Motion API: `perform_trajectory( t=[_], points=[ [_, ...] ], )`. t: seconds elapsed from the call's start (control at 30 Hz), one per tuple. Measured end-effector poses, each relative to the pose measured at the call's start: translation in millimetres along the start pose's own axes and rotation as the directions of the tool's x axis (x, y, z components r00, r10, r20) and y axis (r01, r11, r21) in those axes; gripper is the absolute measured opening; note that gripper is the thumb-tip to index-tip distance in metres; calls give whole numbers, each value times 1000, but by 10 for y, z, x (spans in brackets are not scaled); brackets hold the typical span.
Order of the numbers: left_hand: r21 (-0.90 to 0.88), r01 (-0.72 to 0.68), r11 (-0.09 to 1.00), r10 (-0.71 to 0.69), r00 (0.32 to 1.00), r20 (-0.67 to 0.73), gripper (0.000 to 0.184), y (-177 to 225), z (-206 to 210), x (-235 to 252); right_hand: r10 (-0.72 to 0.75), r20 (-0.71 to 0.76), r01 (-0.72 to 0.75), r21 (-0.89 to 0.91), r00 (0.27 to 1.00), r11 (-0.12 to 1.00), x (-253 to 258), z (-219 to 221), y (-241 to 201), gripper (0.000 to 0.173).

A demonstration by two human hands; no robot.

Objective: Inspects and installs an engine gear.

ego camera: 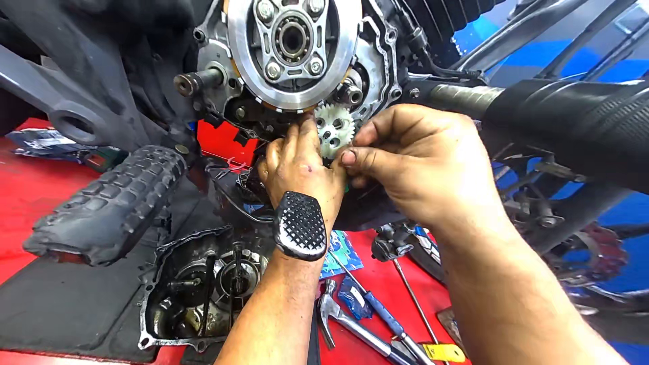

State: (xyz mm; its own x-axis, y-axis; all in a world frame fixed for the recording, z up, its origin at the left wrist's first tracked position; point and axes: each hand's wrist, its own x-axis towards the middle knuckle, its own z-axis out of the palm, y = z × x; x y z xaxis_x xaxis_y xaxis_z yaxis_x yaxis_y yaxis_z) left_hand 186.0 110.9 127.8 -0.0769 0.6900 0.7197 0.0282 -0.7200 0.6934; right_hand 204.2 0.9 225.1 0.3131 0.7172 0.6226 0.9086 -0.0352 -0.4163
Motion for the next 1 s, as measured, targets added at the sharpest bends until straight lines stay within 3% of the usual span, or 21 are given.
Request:
perform_trajectory(
  t=[0.17,0.37,0.53,0.7,0.87,1.0],
  points=[
    [1,21,1000,-21,1000,-7,54,-12,5,7,18,-56,-12,117,998,993,85,123,17,16],
    [25,64,998,-64,997,34,46,12,-17,15,-196,-247,146,-206,949,968,116,372,100,11],
    [27,37,999,-37,999,-4,40,-1,-8,1,-265,-271,205,-230,925,951,147,438,127,11],
    [54,29,998,-30,999,12,38,5,-37,7,-264,-253,146,-405,931,902,199,503,83,14],
    [39,23,999,-23,1000,6,36,-24,-15,-10,-399,-260,154,-639,879,754,203,578,121,10],
    [36,17,999,-18,1000,19,36,-33,-16,-21,-361,-266,47,-744,894,666,196,578,140,15]
  ],
)
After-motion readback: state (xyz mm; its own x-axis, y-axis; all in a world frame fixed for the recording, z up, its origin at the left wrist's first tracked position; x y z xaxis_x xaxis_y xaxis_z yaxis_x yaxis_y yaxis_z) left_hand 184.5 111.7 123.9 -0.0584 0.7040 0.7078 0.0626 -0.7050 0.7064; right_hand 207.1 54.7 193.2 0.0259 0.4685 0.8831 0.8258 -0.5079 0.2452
